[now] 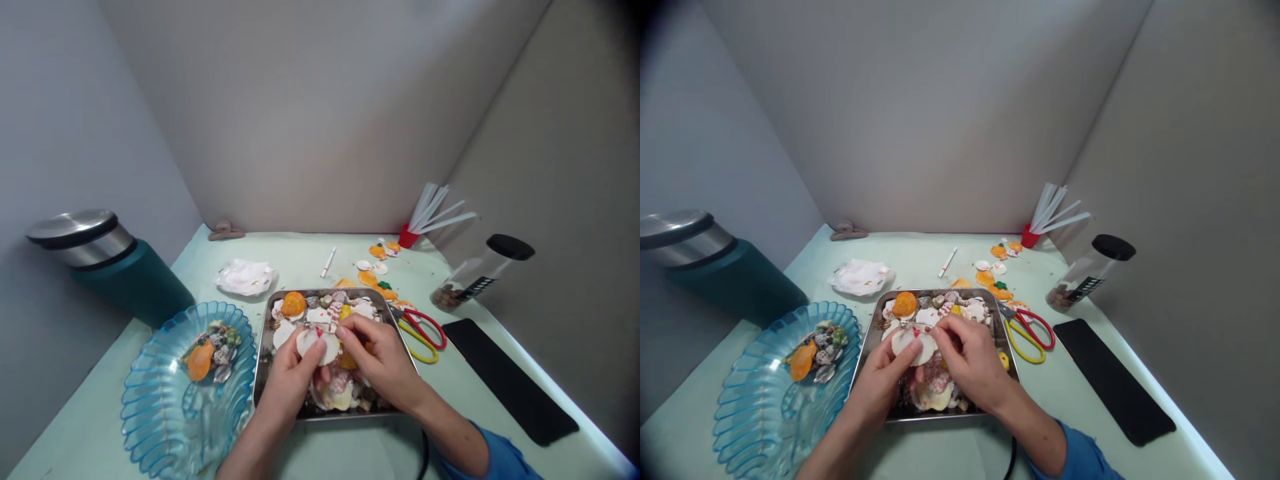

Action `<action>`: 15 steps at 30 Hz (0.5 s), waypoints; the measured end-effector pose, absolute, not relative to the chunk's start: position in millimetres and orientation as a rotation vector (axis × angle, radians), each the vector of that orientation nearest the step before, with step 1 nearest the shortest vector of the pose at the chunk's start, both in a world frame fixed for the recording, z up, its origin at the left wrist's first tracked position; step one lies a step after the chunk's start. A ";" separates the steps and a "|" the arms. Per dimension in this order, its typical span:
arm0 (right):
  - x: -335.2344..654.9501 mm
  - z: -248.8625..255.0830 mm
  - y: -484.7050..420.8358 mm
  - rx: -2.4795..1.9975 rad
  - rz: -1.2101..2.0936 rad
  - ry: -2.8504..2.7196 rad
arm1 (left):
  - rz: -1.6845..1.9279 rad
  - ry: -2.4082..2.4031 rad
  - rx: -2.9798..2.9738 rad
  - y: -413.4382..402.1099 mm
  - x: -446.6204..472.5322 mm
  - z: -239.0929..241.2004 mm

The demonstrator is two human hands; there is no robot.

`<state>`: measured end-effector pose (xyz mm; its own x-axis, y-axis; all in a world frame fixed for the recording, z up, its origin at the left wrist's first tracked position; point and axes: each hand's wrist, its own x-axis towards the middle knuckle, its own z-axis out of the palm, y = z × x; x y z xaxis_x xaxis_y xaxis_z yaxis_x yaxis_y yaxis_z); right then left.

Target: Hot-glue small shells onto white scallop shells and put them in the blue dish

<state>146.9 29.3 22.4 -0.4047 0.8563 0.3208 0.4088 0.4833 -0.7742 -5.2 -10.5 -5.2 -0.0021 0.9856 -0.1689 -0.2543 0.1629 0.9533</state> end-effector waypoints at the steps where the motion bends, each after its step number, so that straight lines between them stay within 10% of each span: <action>1: 146.9 21.8 28.8 -1.037 0.799 -1.994 | 1.218 1.116 0.874 -10.3 -4.9 -4.2; 15: 145.2 10.8 28.1 -0.896 0.659 -2.053 | 1.262 0.968 0.520 -10.2 -7.1 6.6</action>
<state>145.2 28.1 10.8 -0.4428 0.7745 0.4516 0.3666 0.6161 -0.6971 -7.1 -10.2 6.6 0.0043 0.9483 -0.3175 -0.5520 0.2670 0.7900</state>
